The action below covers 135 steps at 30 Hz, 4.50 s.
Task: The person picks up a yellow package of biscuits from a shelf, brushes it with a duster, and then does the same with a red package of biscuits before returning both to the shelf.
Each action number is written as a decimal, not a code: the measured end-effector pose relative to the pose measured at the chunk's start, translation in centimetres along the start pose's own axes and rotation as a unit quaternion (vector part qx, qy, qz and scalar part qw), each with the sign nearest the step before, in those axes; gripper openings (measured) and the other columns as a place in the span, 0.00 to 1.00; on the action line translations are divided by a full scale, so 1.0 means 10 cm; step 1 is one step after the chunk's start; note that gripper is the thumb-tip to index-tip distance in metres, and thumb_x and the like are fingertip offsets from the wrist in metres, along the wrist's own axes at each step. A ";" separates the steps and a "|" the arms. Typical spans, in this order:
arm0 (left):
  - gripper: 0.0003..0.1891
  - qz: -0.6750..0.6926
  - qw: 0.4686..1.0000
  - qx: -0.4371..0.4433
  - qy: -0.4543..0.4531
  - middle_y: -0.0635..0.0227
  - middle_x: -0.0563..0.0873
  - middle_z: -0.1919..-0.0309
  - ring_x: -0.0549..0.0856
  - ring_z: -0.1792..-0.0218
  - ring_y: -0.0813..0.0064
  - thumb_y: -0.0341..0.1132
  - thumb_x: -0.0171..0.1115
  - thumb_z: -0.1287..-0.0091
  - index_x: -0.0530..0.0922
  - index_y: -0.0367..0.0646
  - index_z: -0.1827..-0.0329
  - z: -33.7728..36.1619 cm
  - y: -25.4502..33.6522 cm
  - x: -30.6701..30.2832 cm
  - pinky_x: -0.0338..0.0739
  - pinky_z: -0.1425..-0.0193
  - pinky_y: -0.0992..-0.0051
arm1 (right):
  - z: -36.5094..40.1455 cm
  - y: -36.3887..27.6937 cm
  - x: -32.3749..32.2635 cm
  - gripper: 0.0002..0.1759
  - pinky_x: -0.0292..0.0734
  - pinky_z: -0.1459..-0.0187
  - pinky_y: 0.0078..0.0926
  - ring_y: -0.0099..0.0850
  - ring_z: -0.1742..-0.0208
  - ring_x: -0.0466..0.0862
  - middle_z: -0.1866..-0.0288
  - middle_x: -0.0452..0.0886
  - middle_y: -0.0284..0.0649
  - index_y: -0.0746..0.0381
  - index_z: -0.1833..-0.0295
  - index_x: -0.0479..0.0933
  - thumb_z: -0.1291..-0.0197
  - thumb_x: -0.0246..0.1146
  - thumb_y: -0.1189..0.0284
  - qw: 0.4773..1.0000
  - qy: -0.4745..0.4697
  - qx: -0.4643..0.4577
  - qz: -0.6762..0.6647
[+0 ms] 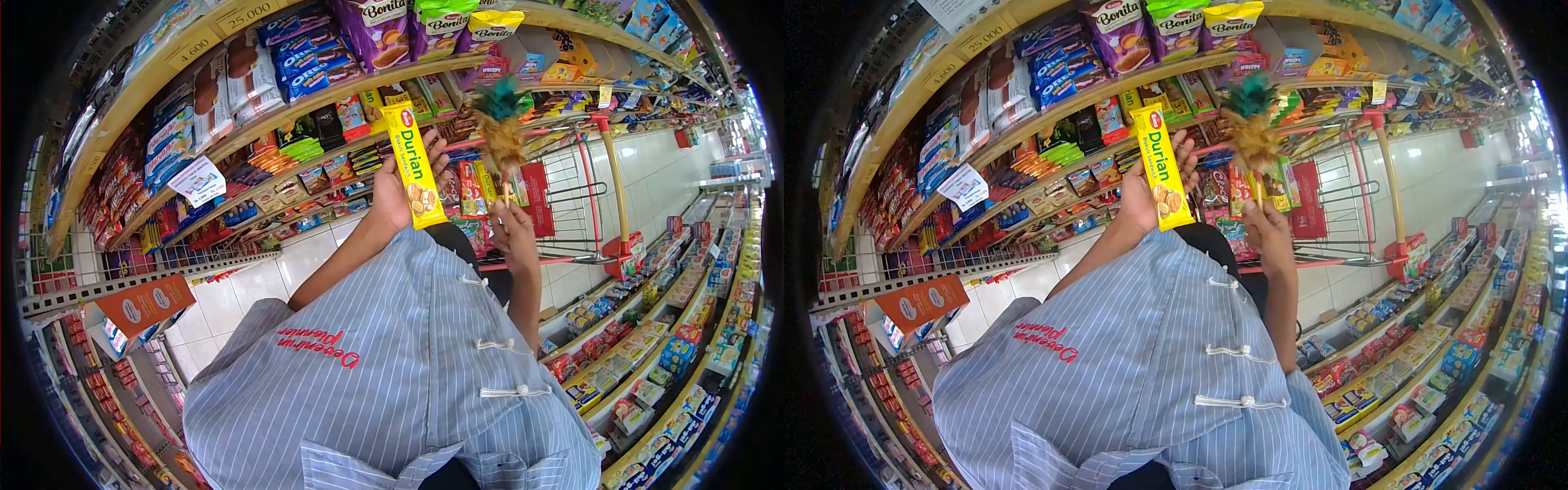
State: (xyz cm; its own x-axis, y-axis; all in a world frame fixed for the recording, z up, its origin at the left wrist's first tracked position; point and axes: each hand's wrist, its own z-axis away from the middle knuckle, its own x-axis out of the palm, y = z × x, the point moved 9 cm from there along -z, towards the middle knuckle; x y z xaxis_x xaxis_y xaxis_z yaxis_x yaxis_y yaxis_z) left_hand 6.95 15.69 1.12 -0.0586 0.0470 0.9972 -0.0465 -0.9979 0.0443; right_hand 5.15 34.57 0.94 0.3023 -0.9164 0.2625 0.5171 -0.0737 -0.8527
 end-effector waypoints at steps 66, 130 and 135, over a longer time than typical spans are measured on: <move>0.23 -0.044 0.979 0.009 0.199 0.65 0.83 0.59 0.83 0.62 0.63 0.45 0.36 0.29 0.75 0.40 0.44 -0.06 0.23 -1.13 0.76 0.53 0.44 | -0.53 0.53 0.87 0.17 0.80 0.64 0.21 0.26 0.64 0.81 0.58 0.77 0.40 0.64 0.56 0.65 0.48 0.65 0.80 0.997 -0.057 -0.019 0.043; 0.24 -0.114 0.958 0.052 0.258 0.61 0.82 0.52 0.82 0.60 0.63 0.43 0.32 0.27 0.73 0.41 0.42 -0.09 0.42 -1.15 0.78 0.52 0.49 | -0.67 0.72 0.85 0.13 0.64 0.87 0.15 0.23 0.72 0.80 0.63 0.80 0.35 0.59 0.58 0.69 0.45 0.66 0.73 0.997 -0.058 0.014 0.056; 0.24 -0.096 0.969 0.041 0.222 0.61 0.82 0.55 0.82 0.60 0.60 0.44 0.32 0.27 0.73 0.40 0.42 -0.18 0.46 -1.37 0.79 0.51 0.53 | -0.74 0.71 0.88 0.14 0.68 0.83 0.15 0.22 0.72 0.80 0.64 0.80 0.35 0.57 0.62 0.66 0.46 0.66 0.76 0.996 -0.062 0.005 0.059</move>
State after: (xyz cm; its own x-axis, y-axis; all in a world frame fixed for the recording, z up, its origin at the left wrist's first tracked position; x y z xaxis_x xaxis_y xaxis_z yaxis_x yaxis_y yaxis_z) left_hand 5.70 10.54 -12.46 -0.4811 0.2285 0.8463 -0.0213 -0.9682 0.2493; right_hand 5.53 23.05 -6.13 0.4569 -0.8631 0.2151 0.4802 0.0358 -0.8764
